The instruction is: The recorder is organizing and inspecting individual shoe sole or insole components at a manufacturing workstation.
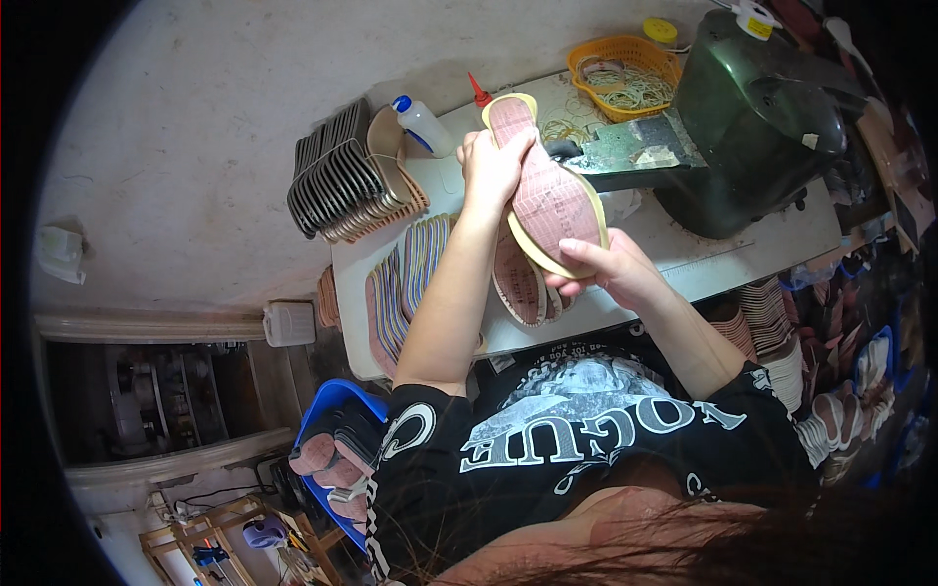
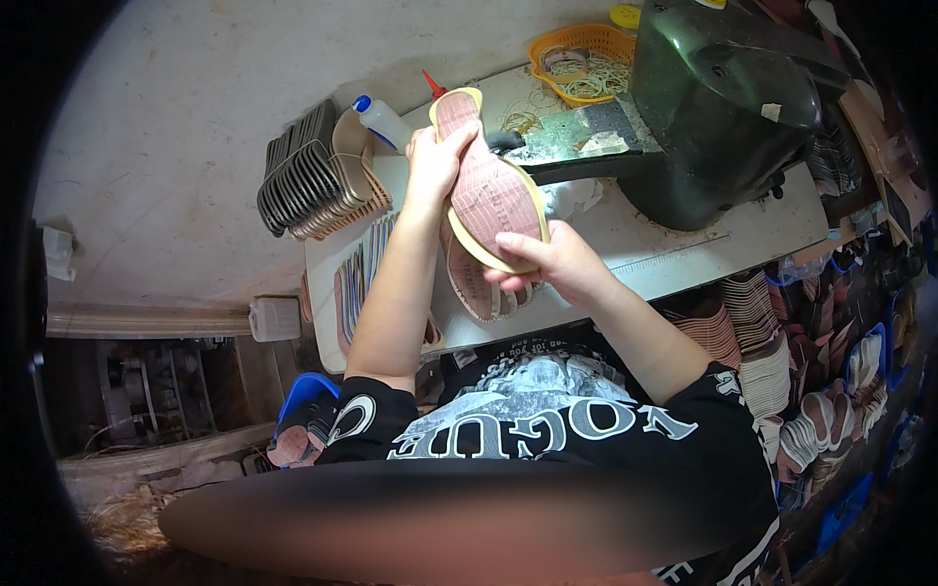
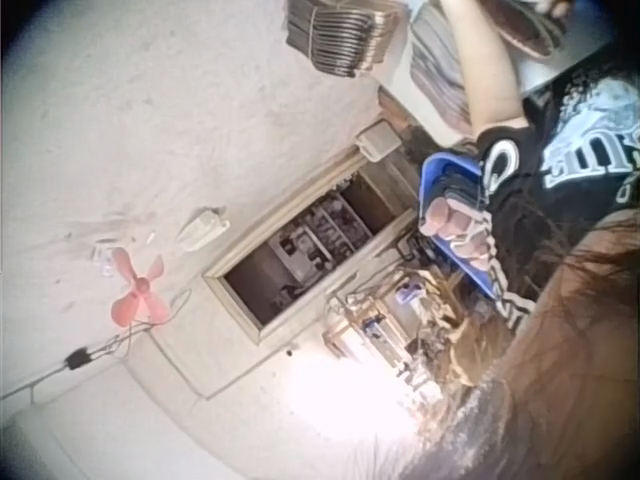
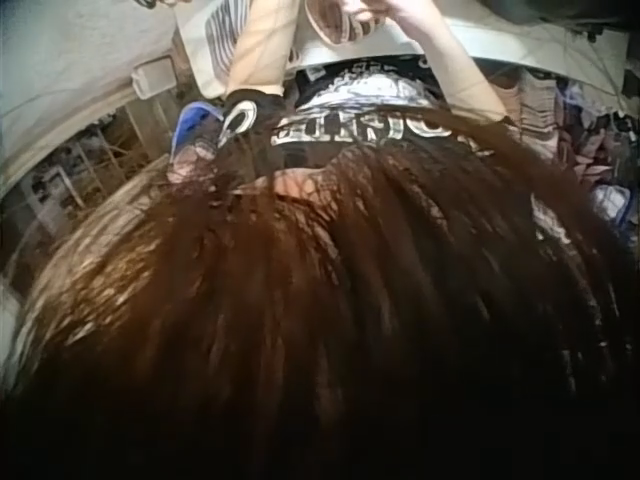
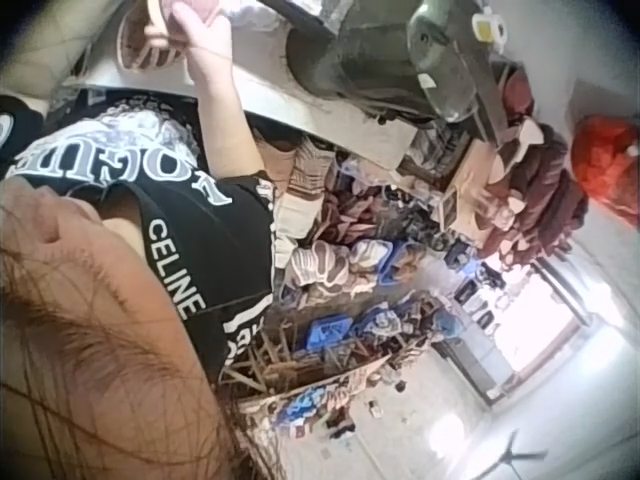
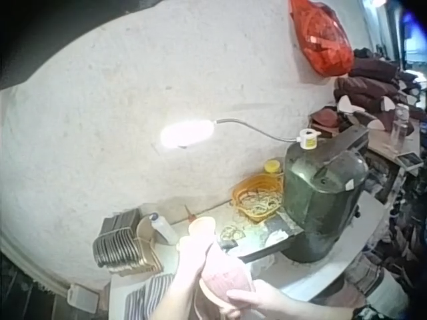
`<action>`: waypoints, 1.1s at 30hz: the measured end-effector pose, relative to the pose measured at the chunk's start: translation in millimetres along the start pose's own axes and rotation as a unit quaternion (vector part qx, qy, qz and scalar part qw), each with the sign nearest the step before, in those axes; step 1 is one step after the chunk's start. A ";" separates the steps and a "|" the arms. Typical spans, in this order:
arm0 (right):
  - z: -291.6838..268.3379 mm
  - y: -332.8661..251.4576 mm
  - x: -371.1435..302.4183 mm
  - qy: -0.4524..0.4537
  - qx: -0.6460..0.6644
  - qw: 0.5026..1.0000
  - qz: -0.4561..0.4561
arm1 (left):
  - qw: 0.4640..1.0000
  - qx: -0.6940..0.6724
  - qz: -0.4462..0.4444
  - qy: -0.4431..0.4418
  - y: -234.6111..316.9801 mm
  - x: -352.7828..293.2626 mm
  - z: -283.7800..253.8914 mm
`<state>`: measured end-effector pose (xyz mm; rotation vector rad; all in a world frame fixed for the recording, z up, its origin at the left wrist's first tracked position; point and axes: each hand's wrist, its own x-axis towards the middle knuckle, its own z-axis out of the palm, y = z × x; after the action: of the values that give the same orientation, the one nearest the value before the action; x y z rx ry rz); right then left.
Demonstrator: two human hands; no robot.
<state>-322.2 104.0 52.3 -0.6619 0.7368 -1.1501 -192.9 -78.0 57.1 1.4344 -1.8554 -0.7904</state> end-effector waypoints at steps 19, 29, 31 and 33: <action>22.6 8.9 49.5 0.061 0.090 0.992 -0.065 | 0.845 0.136 0.353 -0.379 3.9 56.4 -49.9; 22.3 1.3 63.3 0.093 0.066 0.991 -0.068 | 0.872 0.148 0.128 -0.449 19.0 66.2 -59.2; 23.6 1.7 64.6 0.100 0.067 0.990 -0.074 | 0.877 0.136 0.110 -0.448 17.0 61.6 -63.5; 25.5 -1.6 63.5 0.098 0.053 0.991 -0.073 | 0.881 0.125 0.093 -0.447 12.5 59.4 -67.3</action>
<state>-288.0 45.1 57.9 -0.5233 0.7969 -1.3931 -157.7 -137.7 115.5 1.0588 -2.8230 -1.2870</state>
